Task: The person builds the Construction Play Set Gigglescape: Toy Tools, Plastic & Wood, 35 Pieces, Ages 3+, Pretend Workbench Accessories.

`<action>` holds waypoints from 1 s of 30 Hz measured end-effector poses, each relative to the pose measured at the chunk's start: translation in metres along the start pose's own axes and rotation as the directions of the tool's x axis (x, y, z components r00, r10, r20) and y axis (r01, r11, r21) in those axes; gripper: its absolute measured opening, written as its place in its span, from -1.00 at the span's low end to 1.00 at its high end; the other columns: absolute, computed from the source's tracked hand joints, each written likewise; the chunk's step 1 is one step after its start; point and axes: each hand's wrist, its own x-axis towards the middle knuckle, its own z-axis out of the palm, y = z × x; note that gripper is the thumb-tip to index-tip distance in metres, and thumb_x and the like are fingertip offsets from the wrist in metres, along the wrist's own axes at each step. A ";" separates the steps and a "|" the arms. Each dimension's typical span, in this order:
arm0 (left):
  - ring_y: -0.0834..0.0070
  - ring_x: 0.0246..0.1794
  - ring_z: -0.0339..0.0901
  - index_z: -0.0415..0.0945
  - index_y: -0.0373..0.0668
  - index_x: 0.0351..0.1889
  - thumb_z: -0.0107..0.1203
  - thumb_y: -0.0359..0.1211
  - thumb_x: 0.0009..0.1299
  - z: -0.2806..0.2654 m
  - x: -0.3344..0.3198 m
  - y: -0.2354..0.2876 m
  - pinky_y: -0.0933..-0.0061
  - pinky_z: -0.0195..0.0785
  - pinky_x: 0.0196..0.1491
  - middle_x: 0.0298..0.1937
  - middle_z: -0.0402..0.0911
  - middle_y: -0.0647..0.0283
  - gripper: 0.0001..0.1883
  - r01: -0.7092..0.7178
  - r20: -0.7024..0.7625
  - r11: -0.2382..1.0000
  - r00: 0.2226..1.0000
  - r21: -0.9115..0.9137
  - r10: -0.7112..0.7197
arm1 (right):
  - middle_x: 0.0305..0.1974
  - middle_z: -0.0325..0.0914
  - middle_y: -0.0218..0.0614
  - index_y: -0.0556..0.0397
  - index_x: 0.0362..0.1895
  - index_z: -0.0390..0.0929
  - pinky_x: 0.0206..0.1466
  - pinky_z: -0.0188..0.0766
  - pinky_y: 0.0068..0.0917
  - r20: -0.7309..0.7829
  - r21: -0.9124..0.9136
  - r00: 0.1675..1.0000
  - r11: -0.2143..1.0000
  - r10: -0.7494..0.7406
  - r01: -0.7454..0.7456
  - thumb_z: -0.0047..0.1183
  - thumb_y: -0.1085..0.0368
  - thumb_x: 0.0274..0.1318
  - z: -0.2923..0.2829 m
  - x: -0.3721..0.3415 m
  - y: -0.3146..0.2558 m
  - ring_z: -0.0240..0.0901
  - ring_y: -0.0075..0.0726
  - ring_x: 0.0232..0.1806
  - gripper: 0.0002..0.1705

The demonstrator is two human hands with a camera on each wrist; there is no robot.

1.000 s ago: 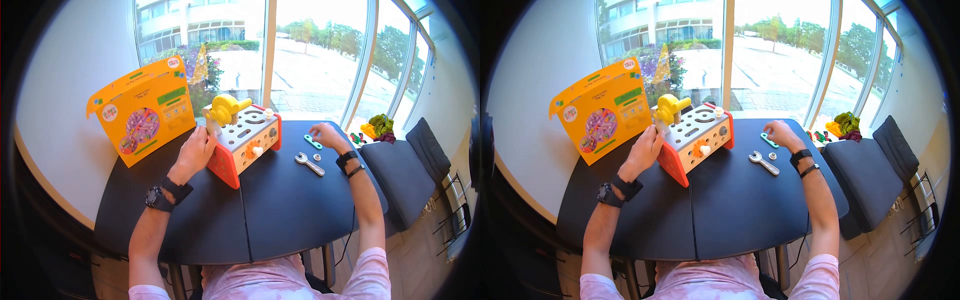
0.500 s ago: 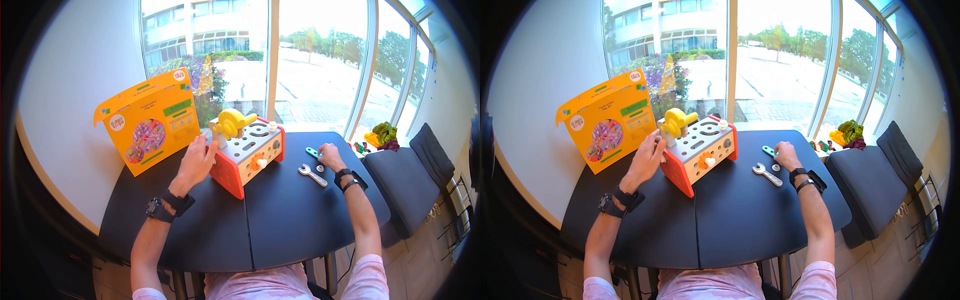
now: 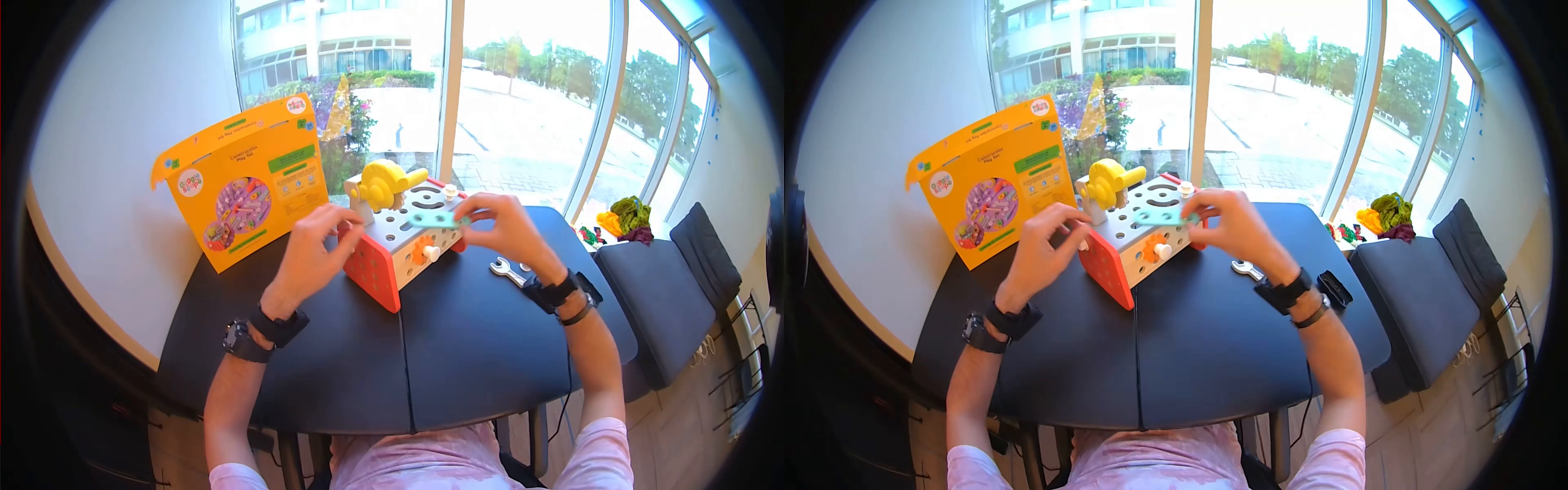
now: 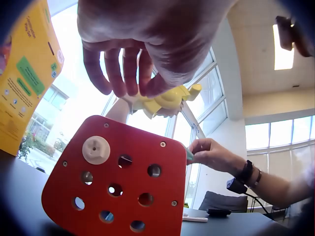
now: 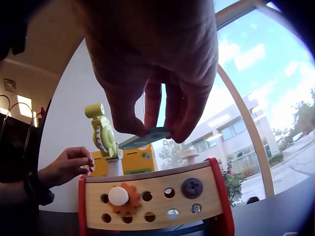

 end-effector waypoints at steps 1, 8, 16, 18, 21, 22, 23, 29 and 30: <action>0.31 -0.08 0.74 0.75 -0.25 0.06 0.32 -0.42 0.57 0.002 -0.001 0.005 0.36 0.57 -0.01 -0.07 0.78 0.13 -0.83 -0.075 0.021 0.997 0.997 0.007 0.075 | -0.19 0.78 -0.27 0.13 -0.07 0.80 0.18 0.72 -0.37 0.043 -0.042 0.999 0.999 -0.003 0.004 0.37 0.34 0.13 0.009 0.005 -0.010 0.73 -0.37 -0.10 -0.74; 0.18 -0.04 0.72 0.74 -0.22 0.16 0.32 -0.43 0.59 0.008 -0.007 -0.003 0.29 0.57 0.06 -0.02 0.77 0.08 -0.77 -0.049 0.172 0.999 0.984 -0.001 0.049 | -0.21 0.79 -0.32 0.08 -0.08 0.79 0.07 0.61 -0.37 0.163 -0.125 0.981 0.985 -0.102 0.123 0.35 0.34 0.14 0.053 0.027 -0.021 0.72 -0.34 -0.12 -0.76; 0.15 0.01 0.75 0.75 -0.22 0.12 0.32 -0.42 0.59 0.005 -0.007 -0.004 0.26 0.59 0.11 0.01 0.81 0.03 -0.80 0.020 0.190 0.999 0.981 0.030 -0.025 | -0.26 0.78 -0.18 0.09 -0.11 0.77 0.02 0.62 -0.26 0.177 -0.083 0.977 0.987 -0.121 0.137 0.32 0.35 0.16 0.058 0.029 -0.019 0.75 -0.16 -0.15 -0.79; 0.14 0.03 0.76 0.75 -0.22 0.12 0.32 -0.41 0.59 0.005 -0.008 -0.005 0.24 0.59 0.13 0.03 0.81 0.02 -0.80 0.023 0.192 0.999 0.981 0.038 -0.030 | -0.27 0.78 -0.14 0.10 -0.11 0.77 0.00 0.64 -0.23 0.171 -0.092 0.977 0.985 -0.130 0.147 0.32 0.34 0.15 0.059 0.029 -0.019 0.77 -0.10 -0.14 -0.79; 0.14 -0.02 0.75 0.74 -0.21 0.10 0.31 -0.39 0.59 0.006 -0.008 -0.008 0.22 0.60 0.10 0.02 0.80 0.01 -0.81 0.002 0.176 0.999 0.984 0.035 -0.008 | -0.27 0.78 -0.13 0.10 -0.10 0.77 0.02 0.64 -0.23 0.167 -0.110 0.975 0.980 -0.144 0.164 0.32 0.33 0.17 0.059 0.029 -0.019 0.77 -0.09 -0.13 -0.78; 0.14 -0.08 0.74 0.74 -0.20 0.09 0.31 -0.38 0.59 0.008 -0.009 -0.011 0.22 0.60 0.04 -0.01 0.79 0.01 -0.81 -0.026 0.161 0.999 0.987 0.030 0.021 | -0.26 0.78 -0.12 0.10 -0.10 0.78 0.02 0.64 -0.23 0.166 -0.110 0.975 0.980 -0.147 0.166 0.32 0.33 0.18 0.059 0.029 -0.018 0.77 -0.08 -0.13 -0.78; 0.15 -0.15 0.73 0.73 -0.19 0.08 0.31 -0.36 0.60 0.008 -0.008 -0.012 0.22 0.61 -0.02 -0.04 0.78 0.01 -0.82 -0.054 0.145 0.998 0.988 0.026 0.050 | -0.26 0.78 -0.11 0.10 -0.10 0.78 0.03 0.64 -0.23 0.164 -0.110 0.975 0.979 -0.151 0.170 0.32 0.32 0.19 0.059 0.028 -0.017 0.77 -0.08 -0.13 -0.78; 0.12 0.12 0.77 0.74 -0.26 0.06 0.32 -0.43 0.57 -0.006 -0.005 0.004 0.21 0.60 0.21 0.09 0.83 0.05 -0.82 0.005 0.139 0.999 0.990 0.046 -0.011 | -0.23 0.81 -0.13 0.10 -0.06 0.80 0.09 0.65 -0.29 0.022 -0.201 0.962 0.941 -0.274 0.273 0.35 0.29 0.27 0.036 0.023 -0.016 0.77 -0.17 -0.13 -0.78; 0.12 0.13 0.77 0.74 -0.27 0.05 0.33 -0.43 0.56 -0.007 -0.005 0.007 0.21 0.60 0.22 0.10 0.83 0.05 -0.83 -0.008 0.129 0.999 0.992 0.046 0.003 | -0.22 0.81 -0.14 0.10 -0.06 0.81 0.10 0.65 -0.30 0.015 -0.179 0.979 0.963 -0.201 0.200 0.35 0.30 0.28 0.026 0.019 -0.011 0.77 -0.20 -0.13 -0.79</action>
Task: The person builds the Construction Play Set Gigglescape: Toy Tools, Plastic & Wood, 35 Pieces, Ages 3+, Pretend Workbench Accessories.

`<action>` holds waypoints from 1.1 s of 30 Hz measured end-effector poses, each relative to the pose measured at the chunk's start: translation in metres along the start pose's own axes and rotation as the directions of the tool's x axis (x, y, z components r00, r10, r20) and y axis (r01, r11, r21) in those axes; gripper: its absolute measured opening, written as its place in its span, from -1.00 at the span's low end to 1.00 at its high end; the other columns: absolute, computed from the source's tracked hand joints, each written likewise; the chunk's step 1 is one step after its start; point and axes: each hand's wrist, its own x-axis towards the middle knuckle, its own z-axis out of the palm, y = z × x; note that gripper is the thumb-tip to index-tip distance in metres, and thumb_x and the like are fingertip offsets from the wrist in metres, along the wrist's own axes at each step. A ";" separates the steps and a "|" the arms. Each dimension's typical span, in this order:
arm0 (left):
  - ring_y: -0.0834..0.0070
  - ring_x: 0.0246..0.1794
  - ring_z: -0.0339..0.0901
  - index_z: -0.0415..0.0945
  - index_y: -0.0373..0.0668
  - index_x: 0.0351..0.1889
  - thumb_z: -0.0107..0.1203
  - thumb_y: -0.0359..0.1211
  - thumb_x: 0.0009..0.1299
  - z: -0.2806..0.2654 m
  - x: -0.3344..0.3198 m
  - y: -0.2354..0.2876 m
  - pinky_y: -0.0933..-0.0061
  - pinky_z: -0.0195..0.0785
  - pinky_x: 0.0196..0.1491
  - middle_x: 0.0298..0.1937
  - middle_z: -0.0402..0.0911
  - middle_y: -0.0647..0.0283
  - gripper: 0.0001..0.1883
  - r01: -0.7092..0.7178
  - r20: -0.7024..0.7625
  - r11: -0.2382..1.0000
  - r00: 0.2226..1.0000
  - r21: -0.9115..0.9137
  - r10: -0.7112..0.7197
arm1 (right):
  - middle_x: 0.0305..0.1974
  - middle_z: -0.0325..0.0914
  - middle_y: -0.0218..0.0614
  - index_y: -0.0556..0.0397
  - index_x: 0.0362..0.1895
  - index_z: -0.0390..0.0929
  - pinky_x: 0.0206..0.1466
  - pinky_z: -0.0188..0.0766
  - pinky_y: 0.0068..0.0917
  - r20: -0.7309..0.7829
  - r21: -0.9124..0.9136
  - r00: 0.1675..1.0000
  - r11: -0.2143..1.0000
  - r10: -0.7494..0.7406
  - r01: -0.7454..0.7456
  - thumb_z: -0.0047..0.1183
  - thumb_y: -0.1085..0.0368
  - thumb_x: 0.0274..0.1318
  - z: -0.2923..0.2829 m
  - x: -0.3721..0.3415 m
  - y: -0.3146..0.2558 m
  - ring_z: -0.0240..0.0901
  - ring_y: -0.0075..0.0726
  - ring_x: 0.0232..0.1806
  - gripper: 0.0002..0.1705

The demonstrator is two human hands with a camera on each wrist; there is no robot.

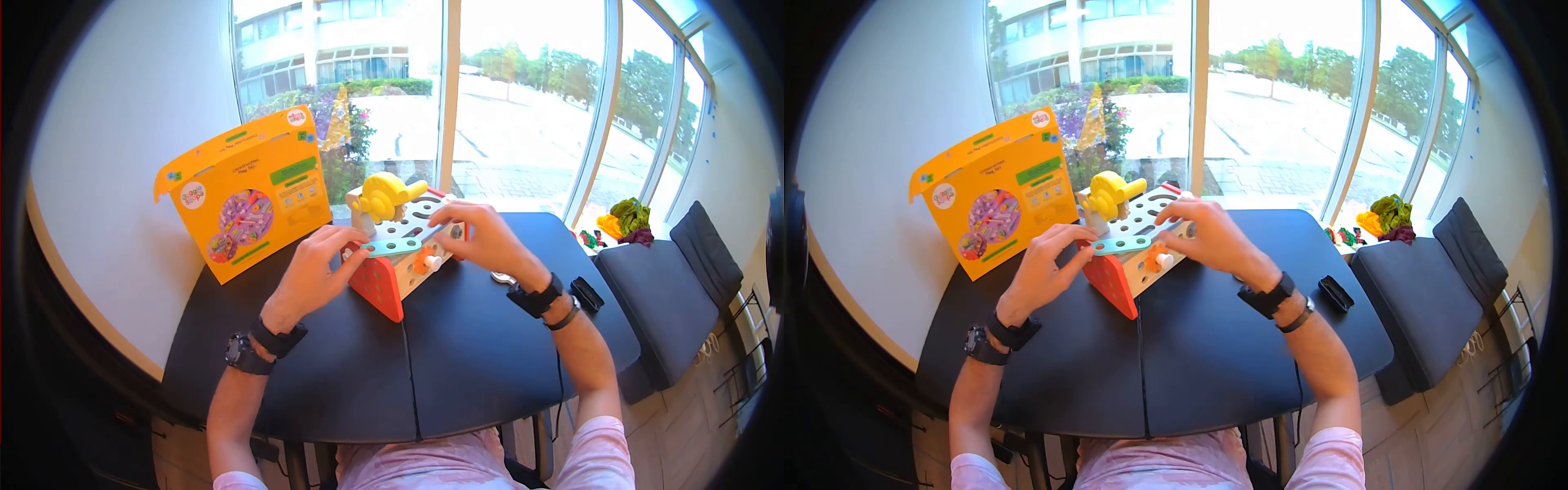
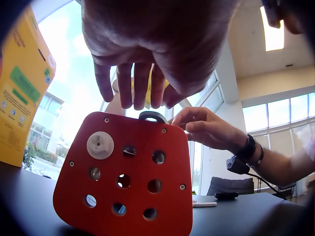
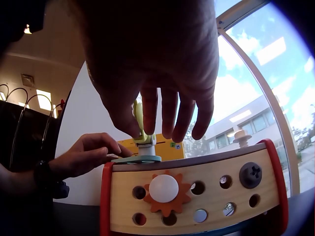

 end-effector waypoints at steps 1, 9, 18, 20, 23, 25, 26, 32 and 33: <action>0.11 0.13 0.77 0.75 -0.28 0.04 0.33 -0.43 0.56 -0.003 0.000 0.000 0.21 0.60 0.23 0.10 0.83 0.05 -0.83 -0.013 -0.011 1.000 1.000 0.001 0.013 | -0.22 0.82 -0.15 0.10 -0.06 0.81 0.11 0.65 -0.31 0.009 0.024 0.997 0.997 0.075 -0.075 0.34 0.30 0.28 -0.010 -0.006 0.007 0.77 -0.23 -0.13 -0.80; 0.08 0.17 0.76 0.77 -0.30 0.07 0.28 -0.44 0.58 -0.001 -0.004 -0.008 0.19 0.59 0.28 0.13 0.83 0.01 -0.81 -0.101 -0.008 0.994 0.995 0.036 0.102 | -0.22 0.86 -0.24 0.14 -0.07 0.83 0.07 0.71 -0.39 0.100 -0.125 0.910 0.912 0.403 -0.390 0.33 0.27 0.39 -0.065 -0.079 0.039 0.82 -0.36 -0.16 -0.80; 0.09 0.19 0.74 0.77 -0.31 0.07 0.24 -0.48 0.59 -0.005 -0.001 0.001 0.19 0.58 0.27 0.12 0.82 0.01 -0.82 -0.118 -0.016 0.992 0.993 0.044 0.119 | -0.23 0.88 -0.11 0.12 -0.11 0.86 0.04 0.76 -0.20 0.186 -0.353 0.809 0.806 0.558 -0.475 0.31 0.27 0.31 -0.075 -0.151 0.088 0.84 -0.05 -0.19 -0.79; 0.10 0.18 0.74 0.77 -0.31 0.06 0.24 -0.50 0.58 -0.008 0.001 0.004 0.19 0.58 0.26 0.11 0.82 0.02 -0.82 -0.136 -0.028 0.989 0.990 0.059 0.138 | -0.23 0.88 -0.10 0.11 -0.12 0.86 0.05 0.76 -0.18 0.203 -0.377 0.795 0.795 0.572 -0.476 0.29 0.29 0.30 -0.072 -0.157 0.092 0.84 0.02 -0.19 -0.80; 0.11 0.16 0.74 0.78 -0.30 0.04 0.25 -0.52 0.57 -0.013 0.000 0.008 0.20 0.59 0.24 0.11 0.82 0.03 -0.83 -0.165 -0.049 0.980 0.984 0.110 0.172 | -0.20 0.87 -0.07 0.10 -0.11 0.86 0.10 0.73 -0.14 0.222 -0.365 0.813 0.819 0.538 -0.442 0.26 0.34 0.29 -0.065 -0.162 0.100 0.82 0.10 -0.11 -0.81; 0.11 0.16 0.74 0.77 -0.29 0.03 0.25 -0.53 0.56 -0.015 -0.001 0.010 0.20 0.58 0.24 0.10 0.83 0.04 -0.84 -0.170 -0.055 0.977 0.982 0.128 0.178 | -0.16 0.86 -0.04 0.09 -0.09 0.85 0.16 0.71 -0.11 0.158 -0.408 0.837 0.806 0.524 -0.428 0.24 0.38 0.28 -0.063 -0.162 0.104 0.80 0.14 -0.05 -0.80; 0.12 0.16 0.74 0.77 -0.29 0.02 0.25 -0.53 0.55 -0.016 -0.002 0.010 0.20 0.58 0.24 0.10 0.83 0.04 -0.84 -0.171 -0.059 0.976 0.982 0.137 0.181 | -0.15 0.85 -0.02 0.09 -0.08 0.85 0.18 0.70 -0.09 0.128 -0.430 0.847 0.799 0.516 -0.422 0.23 0.41 0.27 -0.062 -0.161 0.106 0.79 0.17 -0.02 -0.80; 0.11 0.14 0.73 0.76 -0.28 0.00 0.26 -0.54 0.54 -0.021 -0.005 0.010 0.18 0.55 0.26 0.07 0.84 0.07 -0.85 -0.173 -0.069 0.972 0.980 0.161 0.186 | -0.10 0.83 0.04 0.10 -0.07 0.84 0.21 0.66 0.03 0.020 -0.582 0.930 0.761 0.366 -0.287 0.19 0.47 0.29 -0.057 -0.174 0.131 0.77 0.22 0.05 -0.78; 0.10 0.14 0.73 0.76 -0.28 0.00 0.26 -0.54 0.54 -0.022 -0.006 0.010 0.18 0.55 0.26 0.07 0.84 0.06 -0.86 -0.170 -0.073 0.972 0.980 0.160 0.184 | -0.11 0.84 0.03 0.11 -0.07 0.84 0.20 0.67 0.03 0.059 -0.570 0.911 0.763 0.409 -0.306 0.19 0.47 0.29 -0.056 -0.175 0.138 0.77 0.22 0.03 -0.79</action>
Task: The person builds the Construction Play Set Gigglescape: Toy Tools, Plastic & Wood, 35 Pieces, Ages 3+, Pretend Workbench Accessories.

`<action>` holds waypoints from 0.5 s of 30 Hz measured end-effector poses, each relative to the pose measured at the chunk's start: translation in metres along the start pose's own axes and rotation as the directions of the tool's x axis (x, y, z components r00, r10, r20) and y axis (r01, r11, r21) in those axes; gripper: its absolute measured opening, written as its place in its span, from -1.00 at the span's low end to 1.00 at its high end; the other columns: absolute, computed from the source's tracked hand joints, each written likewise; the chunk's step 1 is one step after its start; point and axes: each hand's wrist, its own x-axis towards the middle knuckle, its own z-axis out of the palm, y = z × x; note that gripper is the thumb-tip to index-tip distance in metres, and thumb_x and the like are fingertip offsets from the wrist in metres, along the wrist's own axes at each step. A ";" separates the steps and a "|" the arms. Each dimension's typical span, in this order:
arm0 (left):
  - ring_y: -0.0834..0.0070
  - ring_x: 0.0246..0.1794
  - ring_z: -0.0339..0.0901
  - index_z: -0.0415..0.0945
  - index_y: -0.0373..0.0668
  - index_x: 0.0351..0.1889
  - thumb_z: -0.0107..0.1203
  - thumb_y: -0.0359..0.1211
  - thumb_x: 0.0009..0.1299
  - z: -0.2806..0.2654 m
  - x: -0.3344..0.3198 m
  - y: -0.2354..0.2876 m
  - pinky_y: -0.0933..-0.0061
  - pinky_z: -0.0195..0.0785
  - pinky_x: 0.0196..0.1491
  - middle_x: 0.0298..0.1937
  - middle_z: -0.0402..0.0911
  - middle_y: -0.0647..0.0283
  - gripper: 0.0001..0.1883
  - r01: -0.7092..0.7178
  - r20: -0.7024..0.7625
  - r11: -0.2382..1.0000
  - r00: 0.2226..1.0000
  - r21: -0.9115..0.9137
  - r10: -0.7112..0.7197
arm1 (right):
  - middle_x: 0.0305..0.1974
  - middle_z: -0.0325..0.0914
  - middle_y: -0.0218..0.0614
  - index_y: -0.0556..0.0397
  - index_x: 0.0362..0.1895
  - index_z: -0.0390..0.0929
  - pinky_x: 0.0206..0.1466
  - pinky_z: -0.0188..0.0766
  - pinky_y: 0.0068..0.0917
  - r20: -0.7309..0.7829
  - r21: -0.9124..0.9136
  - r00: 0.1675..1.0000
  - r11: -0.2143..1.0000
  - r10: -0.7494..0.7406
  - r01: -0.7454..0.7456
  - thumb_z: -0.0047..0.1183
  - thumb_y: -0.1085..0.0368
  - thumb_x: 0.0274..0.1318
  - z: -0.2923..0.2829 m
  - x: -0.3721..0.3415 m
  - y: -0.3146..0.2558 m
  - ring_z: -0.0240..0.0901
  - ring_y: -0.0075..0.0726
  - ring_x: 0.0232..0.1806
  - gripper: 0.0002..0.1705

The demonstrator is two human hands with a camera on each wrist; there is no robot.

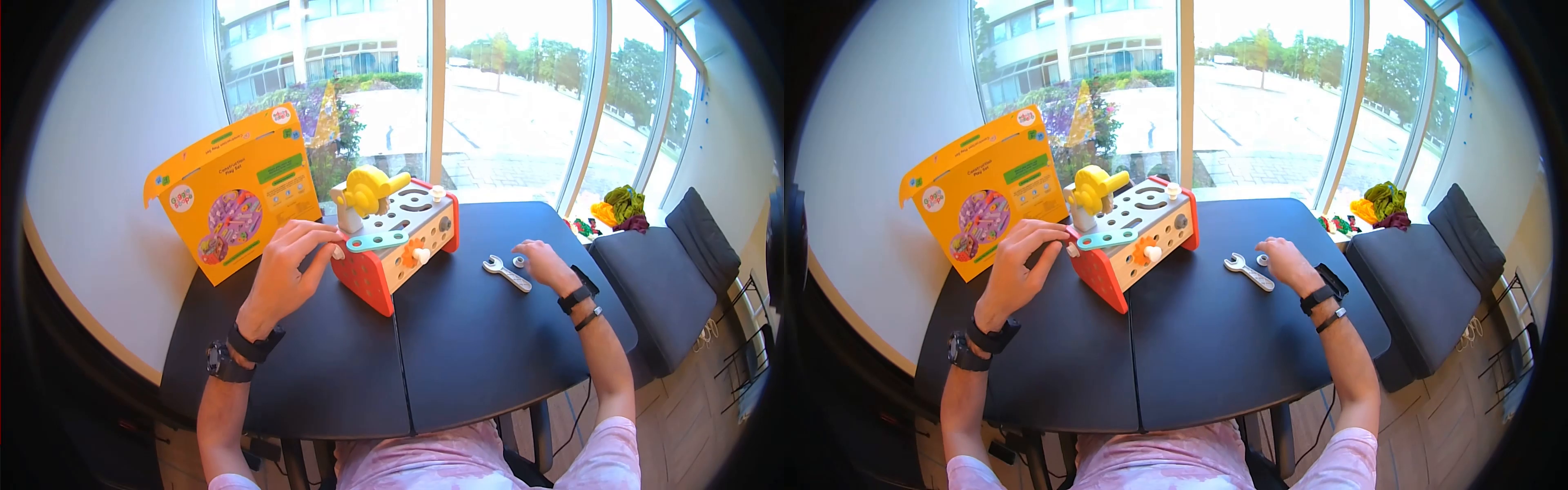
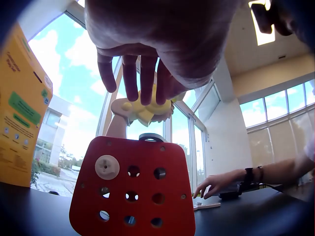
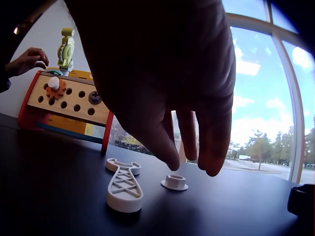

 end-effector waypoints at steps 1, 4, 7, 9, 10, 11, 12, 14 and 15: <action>0.10 0.14 0.73 0.76 -0.29 0.00 0.26 -0.54 0.53 0.000 -0.001 0.000 0.18 0.55 0.26 0.07 0.84 0.06 -0.86 0.004 -0.004 1.000 1.000 -0.001 -0.004 | -0.12 0.84 0.03 0.12 -0.07 0.83 0.20 0.68 0.03 0.061 0.016 0.998 1.000 0.015 -0.016 0.19 0.47 0.30 0.002 0.002 0.001 0.77 0.23 0.02 -0.79; 0.10 0.13 0.73 0.76 -0.29 -0.01 0.27 -0.54 0.52 -0.002 -0.003 -0.002 0.18 0.55 0.24 0.06 0.84 0.06 -0.86 0.018 -0.012 1.000 1.000 0.001 -0.018 | -0.15 0.84 0.02 0.12 -0.06 0.84 0.17 0.70 0.00 0.123 0.014 0.990 0.997 0.075 -0.077 0.21 0.44 0.33 0.000 0.010 -0.001 0.78 0.24 -0.02 -0.80; 0.09 0.11 0.74 0.76 -0.30 -0.01 0.29 -0.55 0.51 -0.004 -0.006 -0.005 0.18 0.56 0.22 0.05 0.84 0.06 -0.86 0.026 -0.038 1.000 0.999 0.005 -0.026 | -0.19 0.84 0.01 0.12 -0.08 0.84 0.11 0.73 -0.05 0.048 0.166 0.996 0.983 0.078 -0.085 0.25 0.40 0.34 -0.009 0.024 -0.031 0.79 0.22 -0.08 -0.83; 0.09 0.10 0.74 0.76 -0.30 -0.02 0.30 -0.55 0.51 -0.004 -0.008 -0.007 0.18 0.57 0.21 0.04 0.84 0.06 -0.86 0.027 -0.050 1.000 0.998 0.007 -0.026 | -0.22 0.83 0.01 0.12 -0.09 0.83 0.07 0.73 -0.07 0.040 0.314 0.999 0.949 0.015 -0.027 0.28 0.38 0.34 -0.017 0.032 -0.072 0.79 0.21 -0.11 -0.85; 0.09 0.10 0.74 0.76 -0.30 -0.02 0.30 -0.55 0.51 -0.003 -0.007 -0.009 0.18 0.57 0.20 0.03 0.84 0.06 -0.86 0.024 -0.052 1.000 0.998 0.008 -0.023 | -0.22 0.82 0.01 0.13 -0.10 0.83 0.05 0.73 -0.07 0.062 0.381 0.997 0.924 -0.046 0.019 0.29 0.38 0.34 -0.020 0.036 -0.095 0.79 0.20 -0.12 -0.85; 0.09 0.09 0.75 0.76 -0.30 -0.02 0.30 -0.55 0.50 -0.002 -0.007 -0.009 0.19 0.57 0.19 0.02 0.84 0.06 -0.86 0.017 -0.056 1.000 0.998 0.008 -0.017 | -0.23 0.82 0.02 0.14 -0.10 0.82 0.03 0.73 -0.07 0.077 0.447 0.991 0.893 -0.105 0.060 0.30 0.37 0.33 -0.021 0.040 -0.116 0.79 0.19 -0.12 -0.86; 0.09 0.09 0.75 0.76 -0.30 -0.02 0.30 -0.54 0.50 -0.001 -0.008 -0.008 0.19 0.57 0.19 0.02 0.84 0.06 -0.87 0.020 -0.052 1.000 0.998 0.010 -0.019 | -0.22 0.82 0.00 0.15 -0.10 0.81 0.05 0.72 -0.07 0.095 0.433 0.977 0.891 -0.192 0.134 0.31 0.38 0.32 -0.019 0.041 -0.135 0.79 0.17 -0.11 -0.86; 0.10 0.09 0.75 0.76 -0.30 -0.03 0.31 -0.54 0.50 -0.001 -0.008 -0.006 0.19 0.58 0.19 0.02 0.84 0.07 -0.87 0.022 -0.049 1.000 0.999 0.018 -0.021 | -0.19 0.81 -0.02 0.15 -0.11 0.80 0.08 0.71 -0.06 0.113 0.431 0.937 0.866 -0.332 0.255 0.31 0.39 0.31 -0.007 0.046 -0.164 0.78 0.15 -0.08 -0.86; 0.10 0.08 0.75 0.76 -0.30 -0.04 0.32 -0.54 0.50 -0.001 -0.008 -0.005 0.19 0.58 0.19 0.02 0.84 0.07 -0.87 0.024 -0.046 1.000 0.999 0.017 -0.023 | -0.18 0.80 -0.03 0.15 -0.10 0.79 0.09 0.71 -0.05 0.112 0.442 0.915 0.844 -0.387 0.302 0.31 0.39 0.31 0.004 0.050 -0.174 0.78 0.15 -0.05 -0.86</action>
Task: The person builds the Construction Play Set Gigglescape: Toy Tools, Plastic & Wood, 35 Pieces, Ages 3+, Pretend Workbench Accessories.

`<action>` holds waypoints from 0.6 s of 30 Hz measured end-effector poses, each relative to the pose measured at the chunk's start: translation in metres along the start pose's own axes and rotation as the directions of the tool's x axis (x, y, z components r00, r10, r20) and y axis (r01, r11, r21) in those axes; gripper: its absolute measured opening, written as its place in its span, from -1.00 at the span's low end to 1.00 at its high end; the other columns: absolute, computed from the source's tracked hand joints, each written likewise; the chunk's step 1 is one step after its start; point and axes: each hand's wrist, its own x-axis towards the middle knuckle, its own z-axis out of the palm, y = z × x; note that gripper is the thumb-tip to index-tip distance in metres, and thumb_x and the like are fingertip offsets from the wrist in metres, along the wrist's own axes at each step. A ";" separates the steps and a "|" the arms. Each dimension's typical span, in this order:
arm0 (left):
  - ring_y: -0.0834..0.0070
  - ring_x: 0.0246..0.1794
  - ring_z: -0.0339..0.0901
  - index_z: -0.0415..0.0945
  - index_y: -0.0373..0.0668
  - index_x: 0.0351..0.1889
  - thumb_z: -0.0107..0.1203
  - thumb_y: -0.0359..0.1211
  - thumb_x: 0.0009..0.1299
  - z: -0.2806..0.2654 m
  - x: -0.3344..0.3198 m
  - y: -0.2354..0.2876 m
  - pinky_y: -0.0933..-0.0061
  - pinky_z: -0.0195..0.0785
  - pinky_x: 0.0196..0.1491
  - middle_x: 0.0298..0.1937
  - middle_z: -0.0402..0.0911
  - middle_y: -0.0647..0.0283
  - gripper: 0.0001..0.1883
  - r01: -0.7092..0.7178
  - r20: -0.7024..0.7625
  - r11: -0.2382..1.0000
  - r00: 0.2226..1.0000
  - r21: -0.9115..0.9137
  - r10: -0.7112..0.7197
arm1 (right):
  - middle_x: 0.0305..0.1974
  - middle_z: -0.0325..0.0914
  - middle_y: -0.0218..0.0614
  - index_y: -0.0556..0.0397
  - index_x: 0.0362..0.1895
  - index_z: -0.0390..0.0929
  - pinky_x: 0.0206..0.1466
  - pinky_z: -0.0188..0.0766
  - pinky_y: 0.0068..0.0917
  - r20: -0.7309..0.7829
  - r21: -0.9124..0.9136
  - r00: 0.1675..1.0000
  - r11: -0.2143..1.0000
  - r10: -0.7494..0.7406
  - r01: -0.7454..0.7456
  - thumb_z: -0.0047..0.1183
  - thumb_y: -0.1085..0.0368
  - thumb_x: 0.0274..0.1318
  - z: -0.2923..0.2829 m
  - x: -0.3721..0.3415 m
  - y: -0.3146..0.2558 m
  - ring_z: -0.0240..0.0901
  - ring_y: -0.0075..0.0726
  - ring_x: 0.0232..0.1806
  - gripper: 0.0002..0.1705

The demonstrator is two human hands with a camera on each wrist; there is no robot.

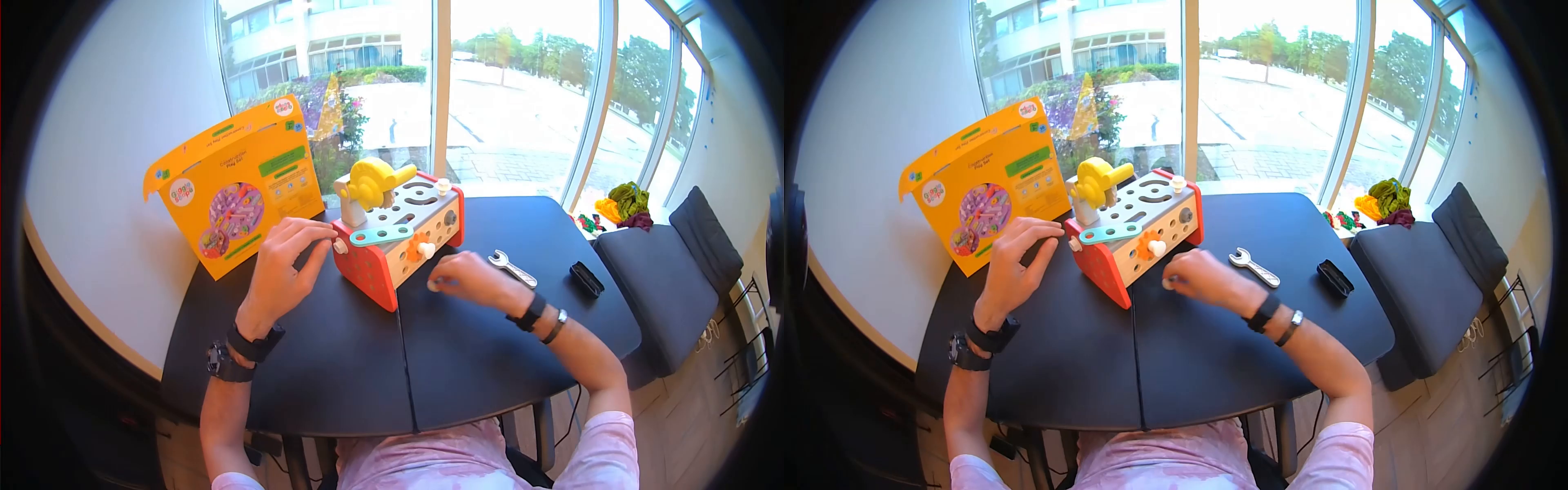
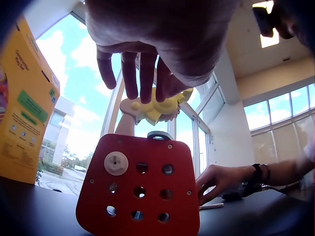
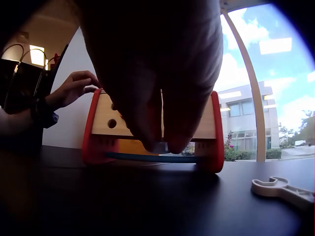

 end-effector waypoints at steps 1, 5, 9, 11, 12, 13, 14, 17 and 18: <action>0.10 0.08 0.76 0.76 -0.29 -0.04 0.32 -0.54 0.49 0.000 -0.001 0.001 0.19 0.58 0.19 0.02 0.84 0.07 -0.88 0.003 0.002 1.000 1.000 0.001 -0.003 | -0.16 0.80 -0.04 0.15 -0.10 0.79 0.11 0.70 -0.04 0.025 0.006 0.998 0.998 -0.055 0.055 0.31 0.39 0.31 0.011 0.007 -0.002 0.77 0.15 -0.03 -0.86; 0.11 0.08 0.76 0.76 -0.29 -0.06 0.33 -0.54 0.49 -0.006 -0.008 -0.003 0.19 0.58 0.20 0.01 0.84 0.08 -0.89 0.021 0.008 0.999 1.000 0.024 -0.022 | -0.14 0.77 -0.02 0.17 -0.10 0.73 0.16 0.68 -0.01 0.094 -0.047 0.995 0.998 -0.044 0.049 0.31 0.40 0.30 0.036 0.023 -0.005 0.75 0.17 0.03 -0.86; 0.12 0.08 0.77 0.76 -0.29 -0.06 0.33 -0.53 0.50 -0.013 -0.013 -0.009 0.21 0.58 0.20 -0.01 0.85 0.08 -0.89 0.050 -0.014 0.999 0.999 0.016 -0.049 | -0.11 0.77 0.00 0.18 -0.13 0.73 0.17 0.68 0.01 -0.031 -0.030 0.998 0.998 -0.063 0.062 0.32 0.38 0.30 0.036 0.019 -0.007 0.75 0.17 0.05 -0.86; 0.13 0.07 0.77 0.77 -0.29 -0.05 0.34 -0.53 0.50 -0.015 -0.016 -0.012 0.21 0.58 0.20 -0.02 0.85 0.08 -0.89 0.058 -0.028 0.998 0.998 0.022 -0.057 | -0.11 0.76 0.02 0.19 -0.15 0.72 0.17 0.68 0.02 -0.094 -0.031 0.994 0.998 -0.058 0.056 0.33 0.36 0.30 0.023 0.009 -0.010 0.75 0.16 0.05 -0.85; 0.13 0.07 0.77 0.77 -0.29 -0.05 0.34 -0.53 0.50 -0.016 -0.017 -0.014 0.21 0.59 0.20 -0.02 0.85 0.08 -0.89 0.062 -0.034 0.998 0.998 0.017 -0.061 | -0.10 0.76 0.02 0.19 -0.15 0.73 0.15 0.68 0.01 -0.083 -0.118 0.997 0.993 0.008 -0.017 0.34 0.33 0.30 0.016 0.005 -0.005 0.75 0.16 0.05 -0.84; 0.13 0.07 0.78 0.77 -0.29 -0.05 0.34 -0.53 0.50 -0.017 -0.018 -0.015 0.21 0.59 0.20 -0.02 0.85 0.08 -0.89 0.067 -0.039 0.998 0.997 0.013 -0.066 | -0.08 0.77 0.02 0.18 -0.16 0.73 0.14 0.69 0.01 -0.076 -0.202 0.994 0.975 0.074 -0.088 0.34 0.31 0.31 0.006 -0.001 0.003 0.75 0.15 0.05 -0.82; 0.14 0.07 0.78 0.77 -0.28 -0.05 0.34 -0.52 0.50 -0.017 -0.018 -0.016 0.22 0.59 0.19 -0.03 0.85 0.08 -0.89 0.072 -0.044 0.997 0.996 0.009 -0.071 | -0.07 0.77 0.01 0.18 -0.16 0.73 0.13 0.70 0.00 -0.074 -0.287 0.987 0.945 0.140 -0.155 0.35 0.29 0.32 -0.002 -0.008 0.011 0.75 0.15 0.05 -0.81; 0.14 0.07 0.78 0.77 -0.28 -0.06 0.35 -0.52 0.50 -0.016 -0.018 -0.014 0.22 0.59 0.19 -0.03 0.85 0.08 -0.89 0.086 -0.049 0.996 0.995 0.007 -0.086 | -0.09 0.80 -0.01 0.16 -0.21 0.76 0.09 0.70 -0.02 -0.282 -0.531 0.861 0.678 0.424 -0.508 0.34 0.21 0.35 -0.012 -0.033 0.046 0.75 0.15 0.06 -0.76; 0.14 0.07 0.78 0.77 -0.28 -0.06 0.35 -0.51 0.50 -0.016 -0.018 -0.013 0.22 0.58 0.19 -0.03 0.85 0.08 -0.89 0.077 -0.044 0.997 0.996 0.007 -0.077 | -0.10 0.81 -0.02 0.15 -0.18 0.79 0.10 0.69 0.00 -0.268 -0.516 0.858 0.687 0.438 -0.512 0.35 0.19 0.36 -0.013 -0.044 0.059 0.75 0.16 0.04 -0.75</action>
